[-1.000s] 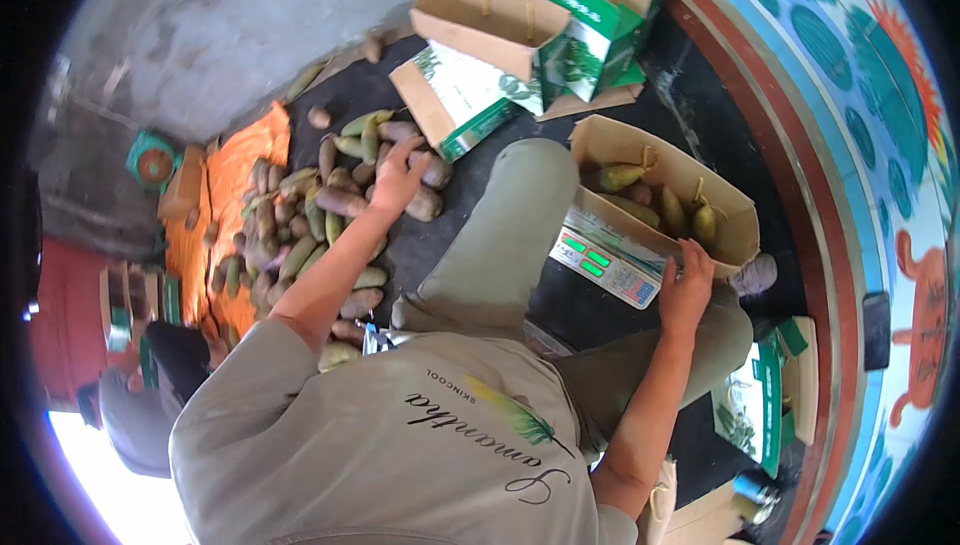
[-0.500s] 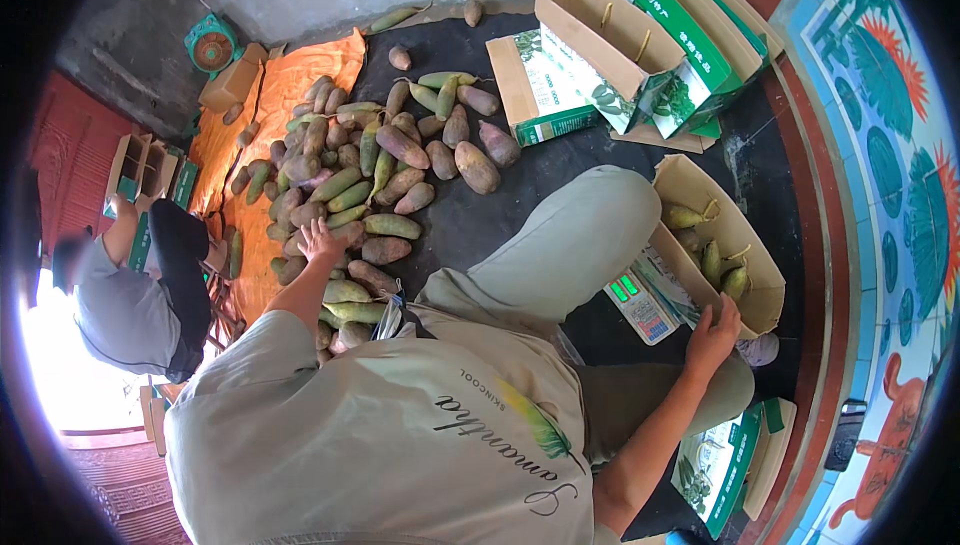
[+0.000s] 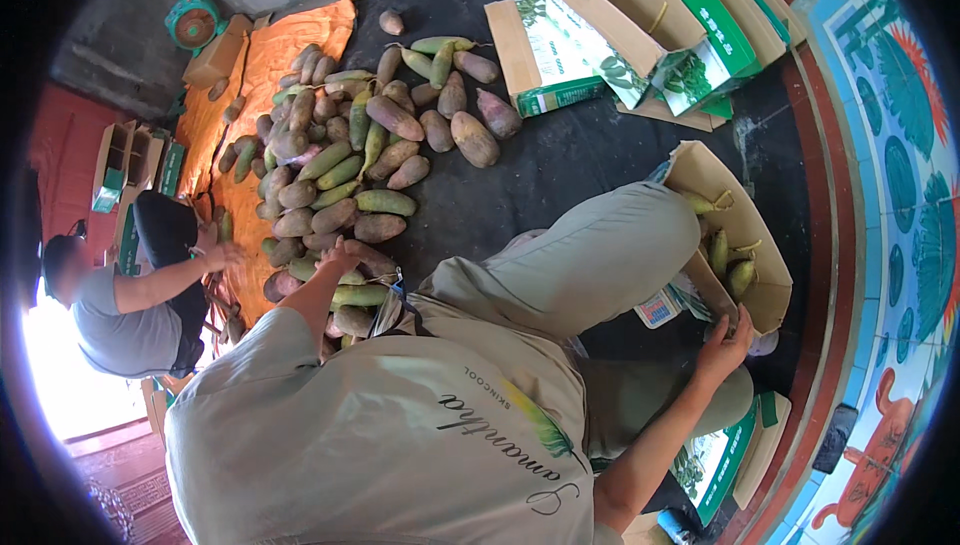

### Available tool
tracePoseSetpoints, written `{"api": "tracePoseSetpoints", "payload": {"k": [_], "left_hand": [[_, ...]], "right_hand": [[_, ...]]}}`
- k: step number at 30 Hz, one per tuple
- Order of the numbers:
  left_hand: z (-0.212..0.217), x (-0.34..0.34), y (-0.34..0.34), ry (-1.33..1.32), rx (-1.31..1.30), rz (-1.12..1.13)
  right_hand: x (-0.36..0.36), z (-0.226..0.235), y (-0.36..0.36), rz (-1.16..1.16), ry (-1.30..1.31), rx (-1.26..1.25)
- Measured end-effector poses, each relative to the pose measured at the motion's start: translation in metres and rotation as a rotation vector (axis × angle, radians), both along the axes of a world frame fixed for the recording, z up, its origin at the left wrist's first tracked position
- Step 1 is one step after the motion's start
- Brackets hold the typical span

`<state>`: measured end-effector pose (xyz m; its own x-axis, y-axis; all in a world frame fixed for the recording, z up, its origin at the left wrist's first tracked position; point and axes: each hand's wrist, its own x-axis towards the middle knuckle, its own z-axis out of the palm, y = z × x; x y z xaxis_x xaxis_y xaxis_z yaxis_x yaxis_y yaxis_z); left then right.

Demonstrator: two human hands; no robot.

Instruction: Sorting and weighing potatoes into paper bags on a digital scale.

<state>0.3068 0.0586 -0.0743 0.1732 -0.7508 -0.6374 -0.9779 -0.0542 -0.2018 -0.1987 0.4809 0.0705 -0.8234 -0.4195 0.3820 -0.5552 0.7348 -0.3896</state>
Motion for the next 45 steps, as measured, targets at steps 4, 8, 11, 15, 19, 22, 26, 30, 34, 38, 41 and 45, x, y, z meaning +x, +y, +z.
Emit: {"api": "tracePoseSetpoints", "payload": {"k": [4, 8, 11, 15, 19, 22, 26, 30, 34, 38, 41, 45], "left_hand": [[-0.086, 0.034, -0.012, 0.041, 0.222, -0.145], [-0.184, 0.093, -0.061, 0.375, 0.298, -0.693], [-0.196, 0.075, -0.041, 0.279, 0.344, -1.306], [-0.136, 0.066, -0.028, 0.064, 0.372, -0.166], [-0.078, 0.040, -0.007, -0.203, 0.387, -0.746], [-0.076, 0.031, -0.007, -0.226, 0.367, -0.847], [-0.072, 0.037, -0.016, -0.259, 0.330, -0.891], [-0.076, 0.046, -0.004, -0.260, 0.310, -0.906], [-0.080, 0.050, 0.001, -0.265, 0.283, -0.935], [-0.088, 0.049, 0.009, -0.251, 0.262, -0.967], [-0.085, 0.053, 0.002, -0.247, 0.230, -0.940], [-0.091, 0.050, -0.007, -0.247, 0.198, -0.921]], "right_hand": [[0.012, 0.021, 0.008, -0.100, 0.034, -0.156], [0.020, 0.021, 0.038, -0.257, 0.020, -0.342], [0.033, 0.038, 0.046, -0.369, 0.081, -0.396], [0.053, 0.023, 0.114, -0.601, 0.135, -0.475], [0.078, -0.052, 0.160, -0.880, -0.176, -0.619], [0.131, -0.135, 0.199, -0.878, -0.500, -0.610], [0.216, -0.204, 0.216, -0.716, -0.571, -0.004], [0.252, -0.254, 0.221, -0.678, -0.532, -0.111], [0.252, -0.234, 0.203, -0.753, -0.515, -0.122], [0.239, -0.199, 0.211, -0.829, -0.479, -0.124], [0.219, -0.185, 0.198, -0.834, -0.464, -0.137], [0.212, -0.166, 0.197, -0.859, -0.447, -0.146]]}}
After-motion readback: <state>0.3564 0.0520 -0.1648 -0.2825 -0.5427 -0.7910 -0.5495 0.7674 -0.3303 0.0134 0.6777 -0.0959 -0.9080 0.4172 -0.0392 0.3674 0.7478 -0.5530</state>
